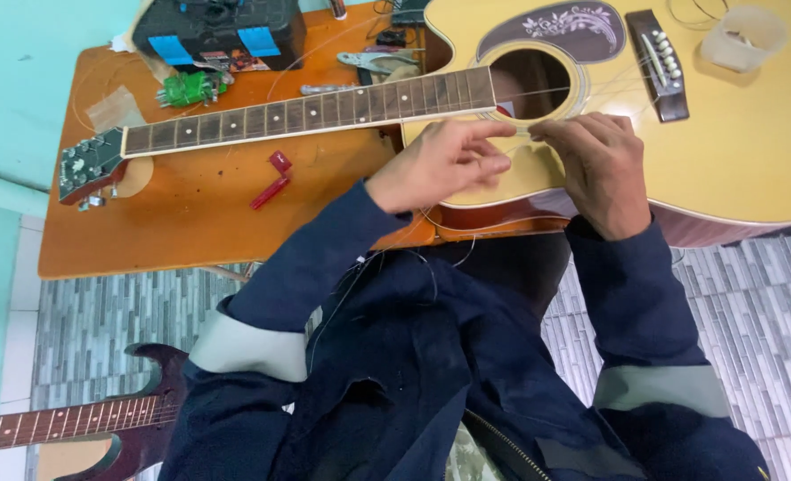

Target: The person threads a new guitar string through the bridge of an acoustic guitar and winds it onto the tuning peg at the headstock. They use a red string winder tool to tighten the string.

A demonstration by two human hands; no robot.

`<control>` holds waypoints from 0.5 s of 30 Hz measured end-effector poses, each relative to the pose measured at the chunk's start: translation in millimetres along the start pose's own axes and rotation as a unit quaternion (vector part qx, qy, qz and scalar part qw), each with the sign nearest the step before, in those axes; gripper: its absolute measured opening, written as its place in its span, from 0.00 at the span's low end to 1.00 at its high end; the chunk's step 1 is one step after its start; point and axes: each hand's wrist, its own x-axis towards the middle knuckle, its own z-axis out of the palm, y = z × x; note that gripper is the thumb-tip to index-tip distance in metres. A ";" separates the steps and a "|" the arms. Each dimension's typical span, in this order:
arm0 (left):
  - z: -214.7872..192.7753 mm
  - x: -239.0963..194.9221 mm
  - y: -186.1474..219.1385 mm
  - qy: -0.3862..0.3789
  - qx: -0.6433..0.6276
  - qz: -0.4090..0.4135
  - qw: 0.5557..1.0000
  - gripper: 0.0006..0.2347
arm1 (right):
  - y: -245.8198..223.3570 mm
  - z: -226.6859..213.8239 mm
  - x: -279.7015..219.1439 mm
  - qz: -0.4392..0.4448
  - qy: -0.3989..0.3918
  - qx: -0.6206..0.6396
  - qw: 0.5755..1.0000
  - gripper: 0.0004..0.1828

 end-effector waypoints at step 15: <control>-37.0 -176.9 45.6 -0.093 -0.161 -0.227 0.956 0.15 | -14.7 -6.1 3.8 0.061 -0.016 0.039 0.997 0.14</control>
